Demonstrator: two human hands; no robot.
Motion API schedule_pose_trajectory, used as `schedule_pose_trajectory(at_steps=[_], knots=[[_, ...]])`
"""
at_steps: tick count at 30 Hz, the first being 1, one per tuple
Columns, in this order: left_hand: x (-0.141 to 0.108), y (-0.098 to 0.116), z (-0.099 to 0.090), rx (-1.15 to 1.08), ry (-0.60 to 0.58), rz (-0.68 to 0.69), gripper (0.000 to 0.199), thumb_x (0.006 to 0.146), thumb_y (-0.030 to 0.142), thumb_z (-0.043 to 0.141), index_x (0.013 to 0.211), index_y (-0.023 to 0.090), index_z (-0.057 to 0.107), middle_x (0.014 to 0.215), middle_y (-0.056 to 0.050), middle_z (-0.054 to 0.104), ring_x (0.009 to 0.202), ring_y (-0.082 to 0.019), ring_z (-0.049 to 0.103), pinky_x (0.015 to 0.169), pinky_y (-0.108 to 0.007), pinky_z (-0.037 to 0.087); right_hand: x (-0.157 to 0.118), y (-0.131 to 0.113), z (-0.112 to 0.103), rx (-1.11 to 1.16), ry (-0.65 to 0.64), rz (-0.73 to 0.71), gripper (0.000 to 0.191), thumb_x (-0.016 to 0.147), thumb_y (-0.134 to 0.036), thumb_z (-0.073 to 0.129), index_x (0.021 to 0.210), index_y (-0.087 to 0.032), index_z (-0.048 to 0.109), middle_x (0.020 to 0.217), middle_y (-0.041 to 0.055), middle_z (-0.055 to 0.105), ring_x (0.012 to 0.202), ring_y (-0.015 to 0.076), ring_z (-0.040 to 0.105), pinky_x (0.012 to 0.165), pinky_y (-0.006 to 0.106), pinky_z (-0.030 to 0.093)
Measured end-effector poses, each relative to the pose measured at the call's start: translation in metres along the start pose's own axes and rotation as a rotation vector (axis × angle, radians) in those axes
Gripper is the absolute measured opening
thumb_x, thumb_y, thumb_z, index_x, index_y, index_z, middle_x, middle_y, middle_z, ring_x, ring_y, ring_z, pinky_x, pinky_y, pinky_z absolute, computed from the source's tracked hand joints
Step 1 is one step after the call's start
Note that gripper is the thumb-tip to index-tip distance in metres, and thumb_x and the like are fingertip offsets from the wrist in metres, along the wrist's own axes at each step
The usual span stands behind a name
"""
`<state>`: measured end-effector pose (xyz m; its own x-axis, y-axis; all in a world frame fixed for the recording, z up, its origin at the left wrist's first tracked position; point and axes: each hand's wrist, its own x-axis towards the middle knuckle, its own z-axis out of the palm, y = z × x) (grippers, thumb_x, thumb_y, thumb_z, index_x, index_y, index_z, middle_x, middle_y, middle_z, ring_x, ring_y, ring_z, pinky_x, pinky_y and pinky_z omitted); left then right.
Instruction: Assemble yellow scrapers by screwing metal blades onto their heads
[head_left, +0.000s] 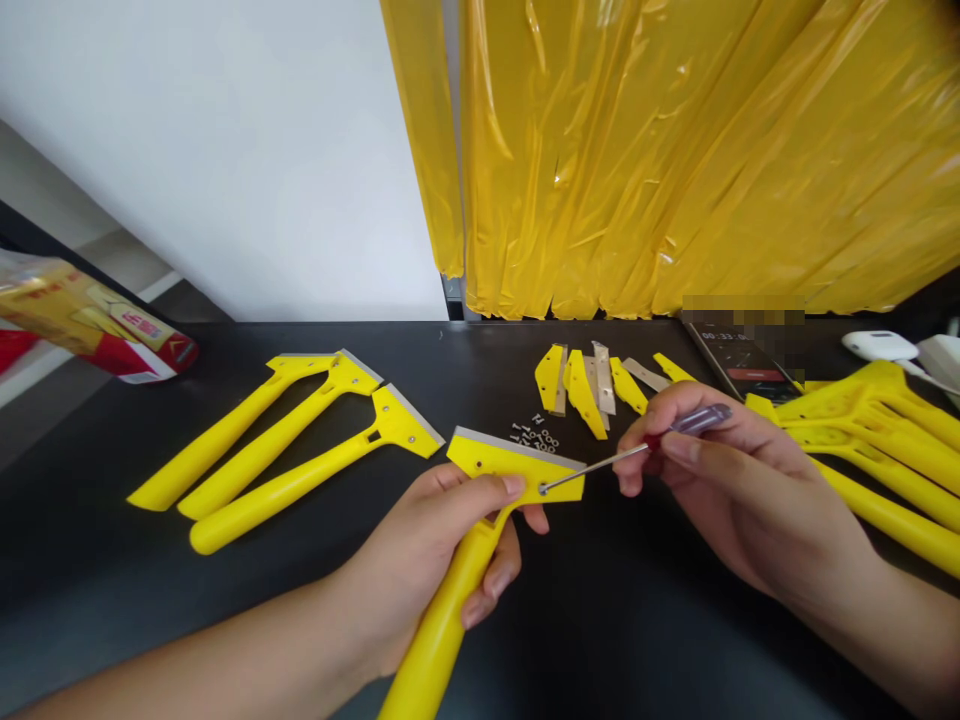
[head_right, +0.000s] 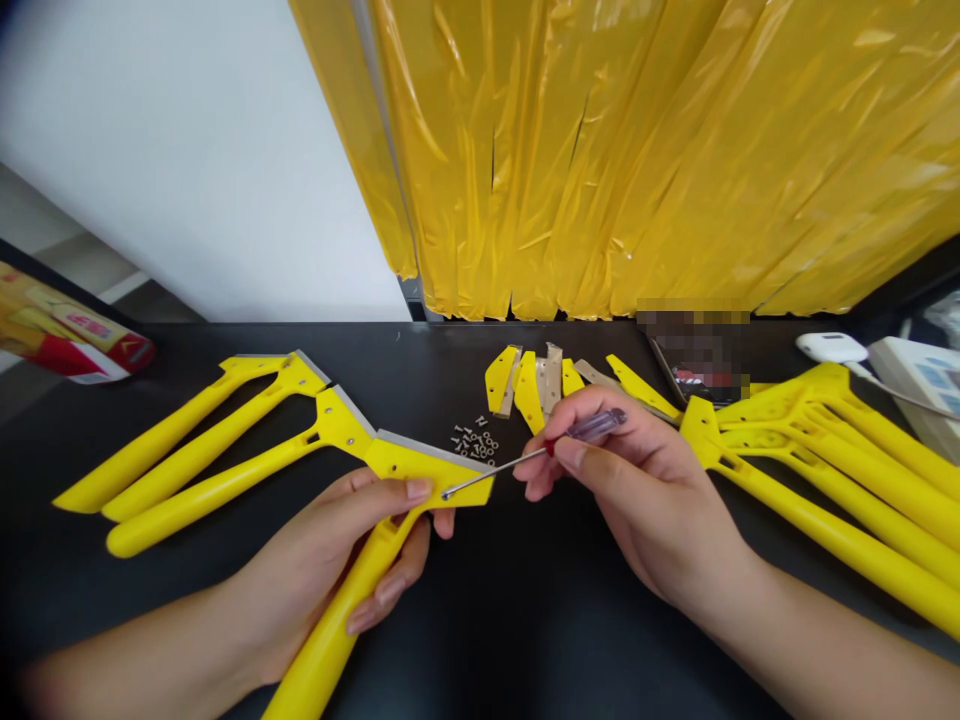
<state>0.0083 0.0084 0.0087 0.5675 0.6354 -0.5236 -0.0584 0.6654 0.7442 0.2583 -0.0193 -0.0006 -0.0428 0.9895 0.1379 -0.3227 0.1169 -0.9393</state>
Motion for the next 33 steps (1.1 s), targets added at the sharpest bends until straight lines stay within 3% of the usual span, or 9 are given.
schedule_pose_trajectory(at_steps=[22, 33], knots=[[-0.0008, 0.0003, 0.001, 0.021, 0.007, 0.009, 0.034, 0.098, 0.042, 0.06, 0.082, 0.014, 0.072, 0.044, 0.001, 0.052, 0.03, -0.007, 0.037, 0.034, -0.016, 0.029, 0.0012, 0.0025, -0.0024, 0.001, -0.005, 0.009, 0.006, 0.1, -0.021, 0.071, 0.102, -0.022, 0.077, 0.09, 0.0024, 0.079, 0.078, 0.0158, 0.075, 0.072, 0.025, 0.063], [-0.0007, 0.0008, 0.0006, 0.029, 0.008, 0.01, 0.035, 0.099, 0.042, 0.059, 0.084, 0.014, 0.072, 0.045, 0.0, 0.052, 0.031, -0.007, 0.038, 0.035, -0.017, 0.029, -0.0039, -0.0035, -0.0065, -0.175, -0.024, -0.042, 0.008, 0.103, -0.023, 0.069, 0.106, -0.027, 0.075, 0.092, 0.0029, 0.078, 0.081, 0.0183, 0.074, 0.078, 0.031, 0.062]])
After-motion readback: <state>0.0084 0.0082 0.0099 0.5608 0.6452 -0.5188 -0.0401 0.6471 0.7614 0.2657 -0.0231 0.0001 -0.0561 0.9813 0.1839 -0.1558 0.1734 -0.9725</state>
